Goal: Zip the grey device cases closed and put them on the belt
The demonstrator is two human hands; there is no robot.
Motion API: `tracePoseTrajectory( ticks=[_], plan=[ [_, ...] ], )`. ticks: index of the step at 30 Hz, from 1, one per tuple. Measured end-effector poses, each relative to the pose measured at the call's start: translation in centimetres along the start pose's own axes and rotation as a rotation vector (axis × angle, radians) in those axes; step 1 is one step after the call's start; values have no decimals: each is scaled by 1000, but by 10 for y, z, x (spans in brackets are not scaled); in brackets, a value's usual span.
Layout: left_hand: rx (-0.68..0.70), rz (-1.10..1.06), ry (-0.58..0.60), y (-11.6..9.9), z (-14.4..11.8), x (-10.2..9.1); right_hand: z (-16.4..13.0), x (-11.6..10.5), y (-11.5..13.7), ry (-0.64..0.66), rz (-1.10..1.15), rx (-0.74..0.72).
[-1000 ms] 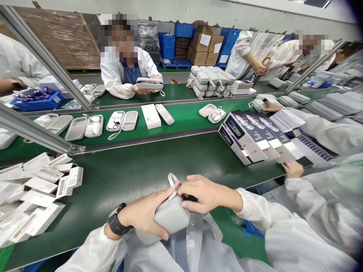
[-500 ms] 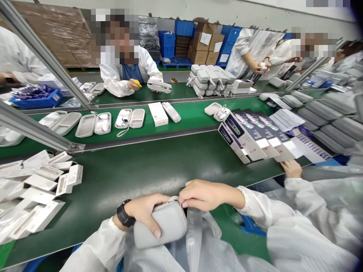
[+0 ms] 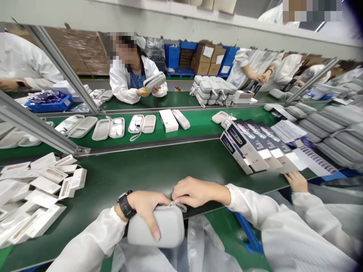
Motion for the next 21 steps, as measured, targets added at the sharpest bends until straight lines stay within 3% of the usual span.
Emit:
tracePoseTrajectory(
  ticks=[5, 7, 9, 12, 15, 18, 21],
  plan=[
    [139, 128, 130, -17, -5, -28, 9, -24, -1, 62, 85, -97],
    [149, 165, 78, -21, -9, -42, 8, -37, -6, 26, 47, -18],
    [139, 239, -111, -25, -15, -56, 6, -50, -15, -98, 0, 114],
    [25, 404, -472, -29, -22, -71, 1, -59, -35, -465, 19, 296],
    [-91, 470, -744, -29, -22, -74, -1, -51, -54, -770, 138, 338],
    [-50, 453, -896, -25, -17, -73, 2, -34, -65, -858, 207, 311],
    [109, 379, -995, -13, -9, -74, 11, -17, -71, -857, 299, 317]
  ],
)
Point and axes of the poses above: each hand's wrist, its own z-axis towards the middle knuckle, its own x-axis out of the palm, y = z × x, the point moved 1 cm from there along z, towards the middle knuckle, and after that the axes turned 15 degrees about y, right-handed, at the moved point
